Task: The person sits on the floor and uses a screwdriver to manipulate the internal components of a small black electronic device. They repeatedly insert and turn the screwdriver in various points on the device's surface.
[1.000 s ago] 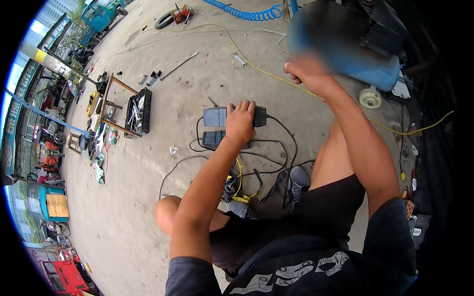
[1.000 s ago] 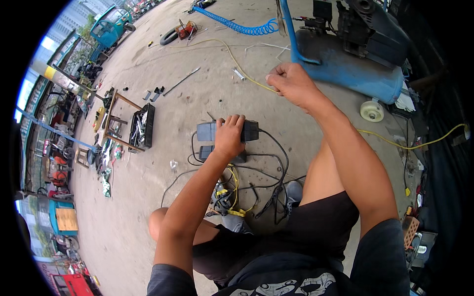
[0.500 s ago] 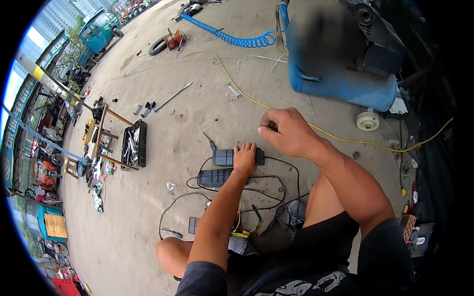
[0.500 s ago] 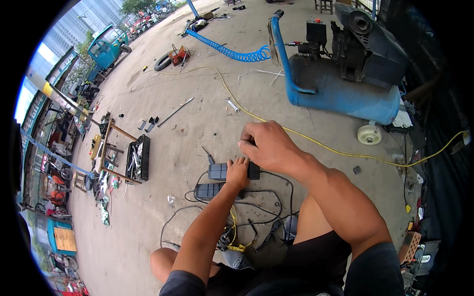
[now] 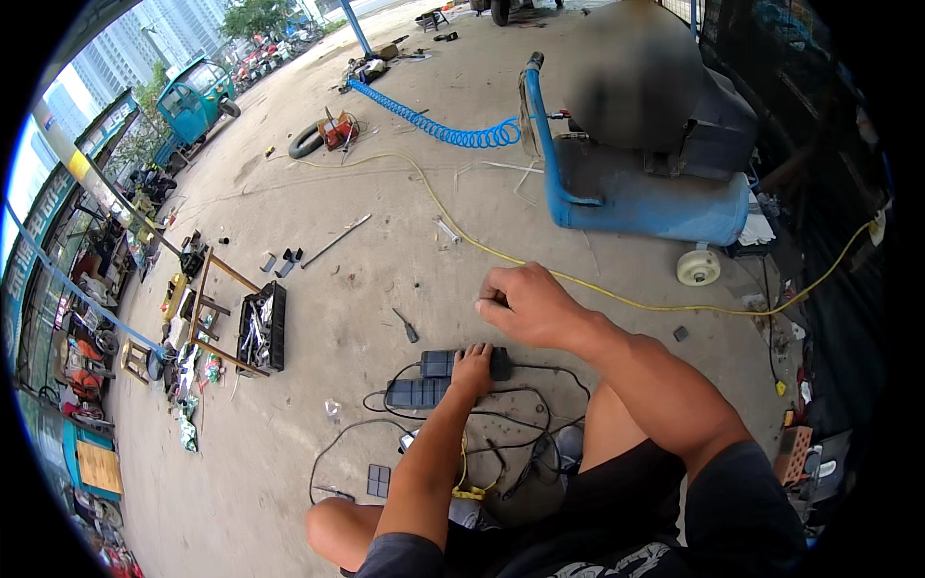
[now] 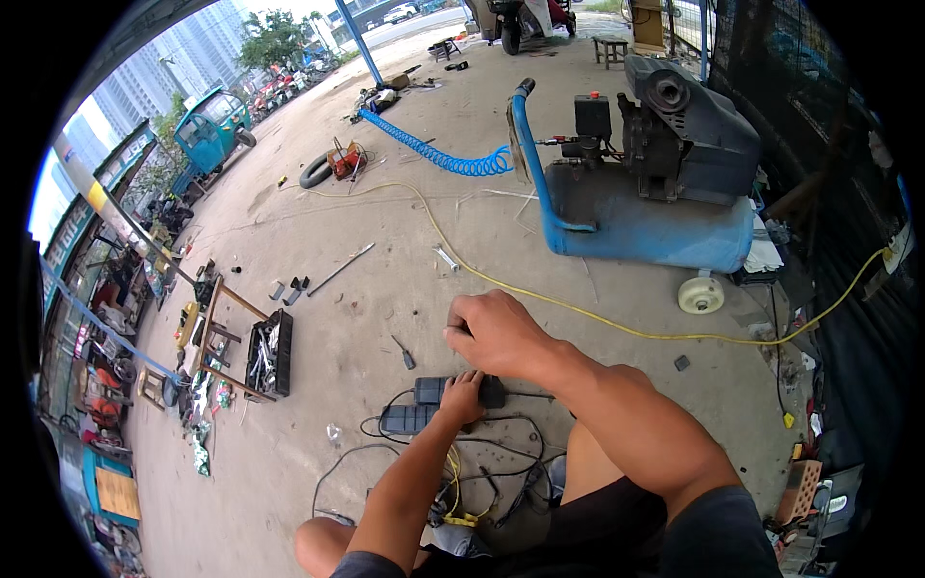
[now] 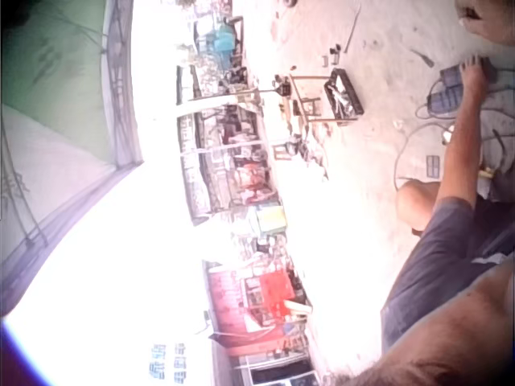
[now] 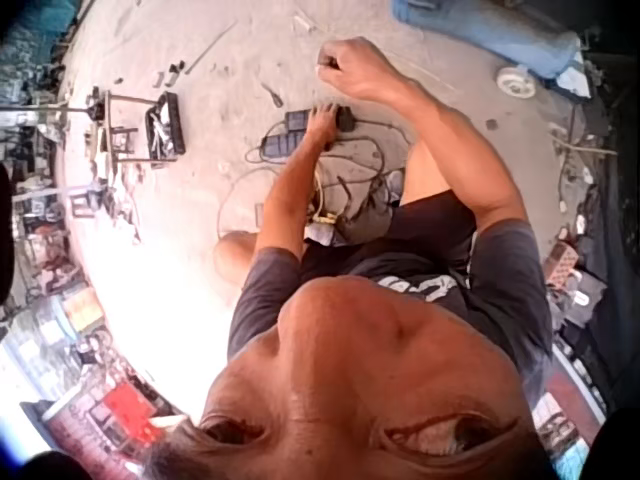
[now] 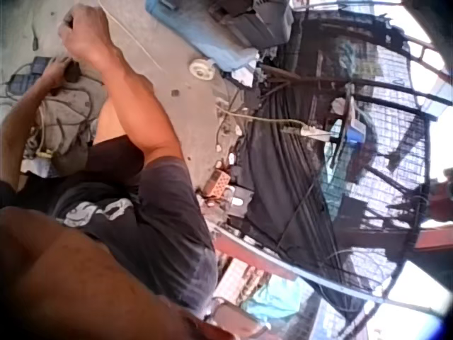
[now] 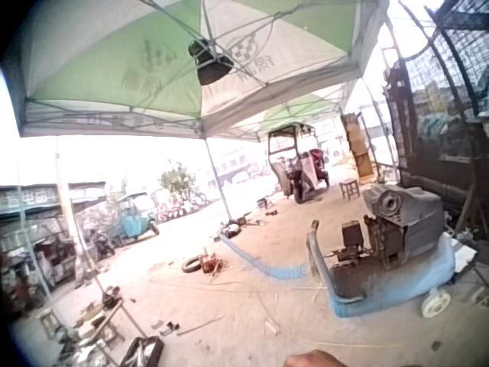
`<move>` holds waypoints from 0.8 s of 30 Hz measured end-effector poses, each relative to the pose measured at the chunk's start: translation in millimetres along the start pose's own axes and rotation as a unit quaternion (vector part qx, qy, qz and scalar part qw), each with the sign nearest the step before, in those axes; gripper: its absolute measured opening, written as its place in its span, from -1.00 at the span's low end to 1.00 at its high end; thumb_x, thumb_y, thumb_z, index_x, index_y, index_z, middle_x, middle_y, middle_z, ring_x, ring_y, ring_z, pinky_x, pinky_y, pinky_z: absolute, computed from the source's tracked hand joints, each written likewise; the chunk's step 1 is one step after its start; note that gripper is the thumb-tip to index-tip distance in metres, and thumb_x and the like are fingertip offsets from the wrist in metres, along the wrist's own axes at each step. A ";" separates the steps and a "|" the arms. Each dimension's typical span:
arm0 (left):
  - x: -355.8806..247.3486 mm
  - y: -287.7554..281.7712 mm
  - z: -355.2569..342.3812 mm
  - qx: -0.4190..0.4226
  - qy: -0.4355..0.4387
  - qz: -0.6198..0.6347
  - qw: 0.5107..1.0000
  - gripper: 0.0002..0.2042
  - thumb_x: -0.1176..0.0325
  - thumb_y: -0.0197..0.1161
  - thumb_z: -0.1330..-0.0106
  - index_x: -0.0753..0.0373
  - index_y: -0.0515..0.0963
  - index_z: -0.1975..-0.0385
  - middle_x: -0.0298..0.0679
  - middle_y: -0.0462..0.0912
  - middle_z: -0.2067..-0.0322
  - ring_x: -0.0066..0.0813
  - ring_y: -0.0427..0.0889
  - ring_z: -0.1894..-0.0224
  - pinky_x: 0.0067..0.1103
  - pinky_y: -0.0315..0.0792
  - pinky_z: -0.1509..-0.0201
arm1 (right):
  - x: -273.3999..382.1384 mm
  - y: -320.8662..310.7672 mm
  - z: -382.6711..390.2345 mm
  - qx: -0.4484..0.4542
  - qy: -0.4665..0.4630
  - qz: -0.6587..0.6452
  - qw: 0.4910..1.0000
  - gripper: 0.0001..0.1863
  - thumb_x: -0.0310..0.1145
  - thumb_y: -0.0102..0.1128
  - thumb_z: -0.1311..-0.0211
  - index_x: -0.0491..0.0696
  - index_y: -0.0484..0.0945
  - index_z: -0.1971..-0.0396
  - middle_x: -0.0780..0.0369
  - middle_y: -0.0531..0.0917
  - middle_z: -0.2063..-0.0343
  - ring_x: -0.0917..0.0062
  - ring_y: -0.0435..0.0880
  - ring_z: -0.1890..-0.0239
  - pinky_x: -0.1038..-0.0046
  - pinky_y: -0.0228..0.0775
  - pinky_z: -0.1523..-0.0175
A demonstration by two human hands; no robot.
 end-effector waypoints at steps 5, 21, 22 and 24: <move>2.6 -40.6 20.4 0.008 0.003 0.008 1.000 -0.13 0.22 0.60 -0.07 0.15 0.34 -0.45 -0.11 0.44 -0.42 -0.08 0.43 -0.45 0.00 0.20 -0.54 | 3.9 1.1 4.5 -0.003 0.002 0.013 1.000 -0.75 -0.29 0.33 -0.28 -0.22 0.69 0.36 -0.02 0.75 0.43 0.07 0.78 0.31 0.17 0.58 0.14; 83.8 -212.5 191.4 -0.002 -0.052 0.283 0.958 -0.35 0.38 0.55 -0.28 0.48 0.45 -0.33 0.09 0.74 -0.05 -0.17 0.76 -0.09 -0.32 0.63 -0.20 | -36.5 25.8 -1.1 0.001 -0.009 0.083 0.997 -0.62 -0.40 0.31 -0.09 -0.29 0.68 0.10 -0.18 0.72 0.03 -0.04 0.70 -0.10 0.06 0.55 -0.13; 87.9 -212.3 207.8 0.000 -0.063 0.301 0.951 -0.35 0.38 0.54 -0.29 0.48 0.44 -0.34 0.09 0.74 -0.07 -0.16 0.75 -0.11 -0.32 0.62 -0.22 | -33.1 35.4 -4.9 0.070 0.004 0.114 0.991 -0.55 -0.36 0.33 -0.12 -0.29 0.65 -0.01 -0.15 0.71 -0.03 -0.03 0.70 -0.11 0.09 0.55 -0.17; 88.7 -202.2 229.1 0.008 -0.074 0.345 0.936 -0.35 0.39 0.54 -0.29 0.49 0.44 -0.34 0.10 0.74 -0.07 -0.16 0.75 -0.12 -0.33 0.61 -0.22 | -34.7 51.5 -1.8 0.208 0.041 0.180 0.961 -0.40 -0.29 0.36 -0.19 -0.27 0.58 -0.21 -0.11 0.69 -0.13 -0.01 0.69 -0.14 0.14 0.56 -0.23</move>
Point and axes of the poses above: each hand's wrist, its own z-axis away from the middle knuckle, its own y-axis out of the palm, x = y × z, the point moved 8 cm from there along -z, towards the middle knuckle
